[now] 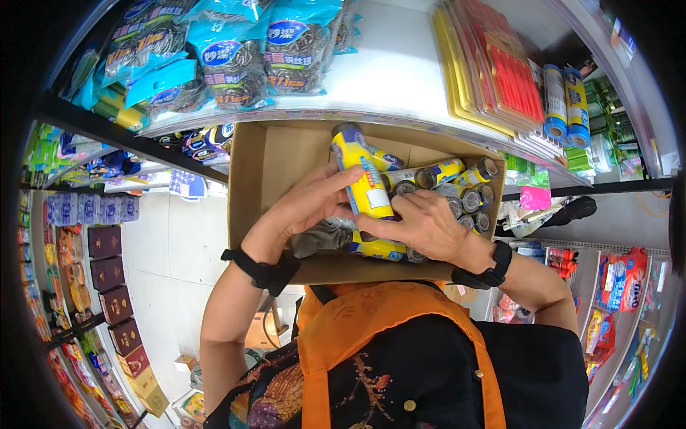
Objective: The person breaks down a cardboard box, wipes a shelf with a cloth, and then populates the shelf with cylindrical containers from another box.
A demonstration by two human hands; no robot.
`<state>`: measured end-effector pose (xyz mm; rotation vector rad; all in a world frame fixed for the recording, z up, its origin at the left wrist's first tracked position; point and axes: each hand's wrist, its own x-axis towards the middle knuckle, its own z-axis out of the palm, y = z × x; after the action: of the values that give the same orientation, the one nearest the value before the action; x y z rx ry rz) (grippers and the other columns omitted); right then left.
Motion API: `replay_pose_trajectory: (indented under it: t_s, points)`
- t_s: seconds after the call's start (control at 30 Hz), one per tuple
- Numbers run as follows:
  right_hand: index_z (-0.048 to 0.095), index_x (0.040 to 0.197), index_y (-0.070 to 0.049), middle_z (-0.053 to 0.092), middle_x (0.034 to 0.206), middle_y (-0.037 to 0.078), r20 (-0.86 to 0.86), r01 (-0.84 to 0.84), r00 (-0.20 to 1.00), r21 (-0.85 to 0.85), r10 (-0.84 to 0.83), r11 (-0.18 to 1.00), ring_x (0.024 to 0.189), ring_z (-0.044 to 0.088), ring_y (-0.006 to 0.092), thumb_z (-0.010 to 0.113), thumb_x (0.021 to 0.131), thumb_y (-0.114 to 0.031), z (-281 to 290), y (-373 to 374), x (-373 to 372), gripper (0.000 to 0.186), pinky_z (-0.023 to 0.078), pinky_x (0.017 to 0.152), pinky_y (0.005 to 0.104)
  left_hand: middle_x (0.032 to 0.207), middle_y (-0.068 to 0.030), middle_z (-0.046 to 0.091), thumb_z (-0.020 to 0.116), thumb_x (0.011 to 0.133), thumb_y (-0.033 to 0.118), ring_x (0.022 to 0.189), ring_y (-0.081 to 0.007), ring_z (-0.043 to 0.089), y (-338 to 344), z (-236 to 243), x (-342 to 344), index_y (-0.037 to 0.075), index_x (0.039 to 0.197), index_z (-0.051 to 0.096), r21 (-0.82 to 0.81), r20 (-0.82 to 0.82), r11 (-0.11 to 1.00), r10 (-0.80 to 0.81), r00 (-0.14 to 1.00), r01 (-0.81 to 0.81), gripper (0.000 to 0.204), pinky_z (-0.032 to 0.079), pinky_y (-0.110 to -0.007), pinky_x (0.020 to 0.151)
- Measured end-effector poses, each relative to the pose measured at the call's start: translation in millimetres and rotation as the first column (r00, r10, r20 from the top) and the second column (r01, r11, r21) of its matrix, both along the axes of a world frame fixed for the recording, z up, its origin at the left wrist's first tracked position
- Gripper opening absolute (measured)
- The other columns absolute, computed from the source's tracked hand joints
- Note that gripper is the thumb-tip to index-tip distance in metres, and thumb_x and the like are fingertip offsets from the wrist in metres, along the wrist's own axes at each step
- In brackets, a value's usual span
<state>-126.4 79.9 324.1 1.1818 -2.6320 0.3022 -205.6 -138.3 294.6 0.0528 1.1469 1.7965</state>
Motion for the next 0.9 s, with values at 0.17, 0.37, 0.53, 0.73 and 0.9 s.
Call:
replay_pose_trajectory:
  t_s: [0.17, 0.37, 0.53, 0.73, 0.9]
  points:
    - [0.057, 0.125, -0.037, 0.036, 0.064, 0.004, 0.057, 0.1, 0.993, 0.006, -0.1, 0.995, 0.054, 0.051, 0.0211, 0.062, 0.076, -0.006, 13.8, -4.6, 2.4, 0.058, 0.043, 0.05, 0.0347, 0.12, -0.0157, 0.059, 0.056, 0.096, 0.029, 0.111, -0.0276, 0.06, 0.1, -5.5, 0.3, 0.001, 0.135, 0.04, 0.195, 0.055, 0.978, 0.061, 0.997, -0.071, 0.05, 0.053, -0.043, 0.088]
    - [0.056, 0.111, -0.002, 0.06, 0.096, 0.016, 0.275, 0.21, 0.954, -0.337, -0.118, 0.918, 0.079, 0.06, 0.0351, 0.056, 0.078, 0.009, 10.2, 10.0, -9.7, 0.035, 0.049, 0.065, 0.0425, 0.116, -0.0202, 0.06, 0.042, 0.092, 0.032, 0.102, -0.0308, 0.061, -20.5, -17.4, -2.4, -0.001, 0.131, 0.046, 0.476, 0.3, 0.87, -0.022, 0.954, -0.13, 0.052, 0.053, -0.044, 0.083]
    - [0.056, 0.111, 0.002, 0.06, 0.108, 0.023, 0.449, 0.418, 0.789, 0.109, -0.42, 0.902, 0.101, 0.057, 0.0407, 0.055, 0.082, -0.002, -57.3, 28.9, -54.5, 0.03, 0.048, 0.085, 0.0452, 0.111, -0.0189, 0.061, 0.048, 0.092, 0.034, 0.087, -0.0294, 0.065, -18.8, -18.0, 7.2, 0.001, 0.133, 0.043, 0.24, 0.339, 0.962, 0.038, 0.94, -0.126, 0.052, 0.054, -0.047, 0.076]
    - [0.034, 0.145, -0.008, 0.044, 0.14, 0.025, 0.85, 0.32, 0.476, 0.074, -0.228, 0.945, 0.128, 0.046, 0.0372, 0.059, 0.084, -0.014, 9.9, -12.6, -95.8, 0.066, 0.038, 0.107, 0.0388, 0.116, -0.0206, 0.054, 0.057, 0.093, 0.039, 0.085, -0.0354, 0.064, -15.9, 75.7, 26.9, 0.024, 0.153, 0.009, 0.198, -0.165, 0.973, -0.087, 0.983, 0.119, 0.079, 0.056, -0.044, 0.064]
    - [0.037, 0.143, -0.008, 0.046, 0.138, 0.024, 0.733, 0.402, 0.65, -0.108, -0.2, 0.909, 0.126, 0.047, 0.0377, 0.06, 0.083, -0.013, -39.0, -28.5, -123.2, 0.064, 0.038, 0.107, 0.0399, 0.137, -0.0141, 0.044, 0.048, 0.096, 0.026, 0.104, -0.028, 0.058, 2.6, 102.0, 3.0, 0.023, 0.154, 0.008, 0.229, -0.14, 0.973, -0.006, 0.99, 0.038, 0.071, 0.047, -0.04, 0.091]
